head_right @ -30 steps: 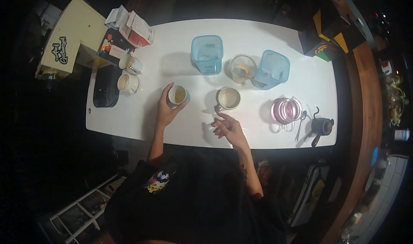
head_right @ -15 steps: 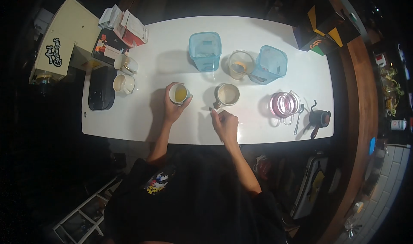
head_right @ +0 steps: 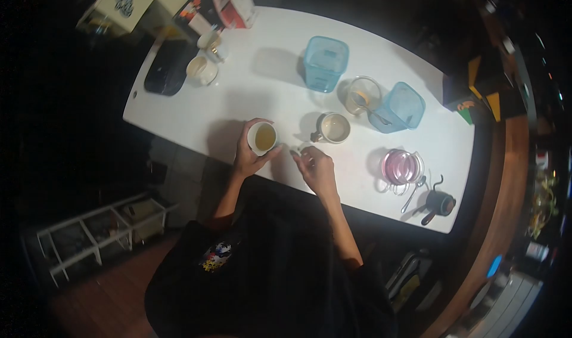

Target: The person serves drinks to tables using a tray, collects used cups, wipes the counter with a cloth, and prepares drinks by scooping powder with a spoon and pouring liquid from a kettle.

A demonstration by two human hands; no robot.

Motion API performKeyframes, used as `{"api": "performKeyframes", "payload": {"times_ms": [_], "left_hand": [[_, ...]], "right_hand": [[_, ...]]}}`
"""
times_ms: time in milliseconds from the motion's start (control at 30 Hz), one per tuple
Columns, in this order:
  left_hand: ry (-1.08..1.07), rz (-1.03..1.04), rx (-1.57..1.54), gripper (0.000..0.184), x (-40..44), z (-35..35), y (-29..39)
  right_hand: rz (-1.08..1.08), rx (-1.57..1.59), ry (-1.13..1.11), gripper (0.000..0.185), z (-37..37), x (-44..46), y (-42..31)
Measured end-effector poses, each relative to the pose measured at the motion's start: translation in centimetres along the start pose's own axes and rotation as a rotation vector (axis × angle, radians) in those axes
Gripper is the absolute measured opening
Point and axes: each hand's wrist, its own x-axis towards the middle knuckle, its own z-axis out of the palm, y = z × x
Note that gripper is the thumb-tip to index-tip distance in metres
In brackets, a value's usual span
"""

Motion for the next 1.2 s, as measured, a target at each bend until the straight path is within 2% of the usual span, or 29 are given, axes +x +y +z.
{"api": "performKeyframes", "payload": {"times_ms": [33,100,133,233,267,400,533,600,733,867,900,967,1067,1133,1200], "left_hand": [[0.034,-0.01,0.017,0.062,-0.9,-0.2,0.7],[0.074,-0.053,0.024,0.064,-3.0,0.0,2.6],[0.086,-0.097,-0.067,0.066,-4.1,0.1,3.6],[0.156,-0.157,-0.094,0.069,-8.0,0.4,5.2],[0.204,-0.154,-0.148,0.073,-9.3,0.7,5.3],[0.313,-0.183,-0.049,0.083,-14.4,0.6,7.8],[0.459,-0.237,0.179,0.088,-19.7,0.4,9.4],[0.569,-0.264,0.125,0.088,-22.3,0.4,10.4],[0.735,-0.245,0.099,0.087,-27.1,-0.4,12.7],[0.882,-0.324,0.236,0.087,-32.6,-0.6,14.1],[0.929,-0.336,0.183,0.086,-34.1,-0.7,14.5],[1.002,-0.337,0.14,0.086,-37.2,-1.2,14.6],[1.07,-0.387,0.233,0.088,-42.4,-1.9,16.7],[1.191,-0.523,0.215,0.092,-45.7,-2.2,18.5],[1.242,-0.544,0.212,0.095,-49.8,-2.2,18.2]], "right_hand": [[-0.017,-0.001,-0.035,0.023,0.2,-0.1,-0.5],[-0.26,0.044,-0.139,0.038,0.4,-0.6,-1.7],[-0.249,0.004,-0.293,0.058,0.0,-0.9,-2.6],[-0.423,0.081,-0.379,0.063,1.1,-1.9,-4.0],[-0.411,0.107,-0.484,0.066,1.5,-2.2,-3.9],[-0.552,0.092,-0.684,0.069,3.3,-3.8,-5.1],[-0.737,0.101,-0.862,0.075,6.2,-5.6,-5.9],[-0.829,0.096,-0.898,0.078,8.0,-7.5,-6.9],[-0.952,0.138,-1.08,0.074,11.5,-10.5,-8.2],[-0.887,0.038,-1.27,0.072,14.9,-14.7,-9.0],[-0.829,0.026,-1.321,0.071,16.0,-16.0,-9.2],[-0.887,0.022,-1.378,0.069,18.2,-18.6,-10.0],[-0.951,0.043,-1.456,0.065,21.0,-23.9,-11.0],[-0.986,0.059,-1.515,0.063,23.3,-27.1,-11.0],[-1.033,0.1,-1.554,0.061,26.5,-29.6,-10.2]]}}
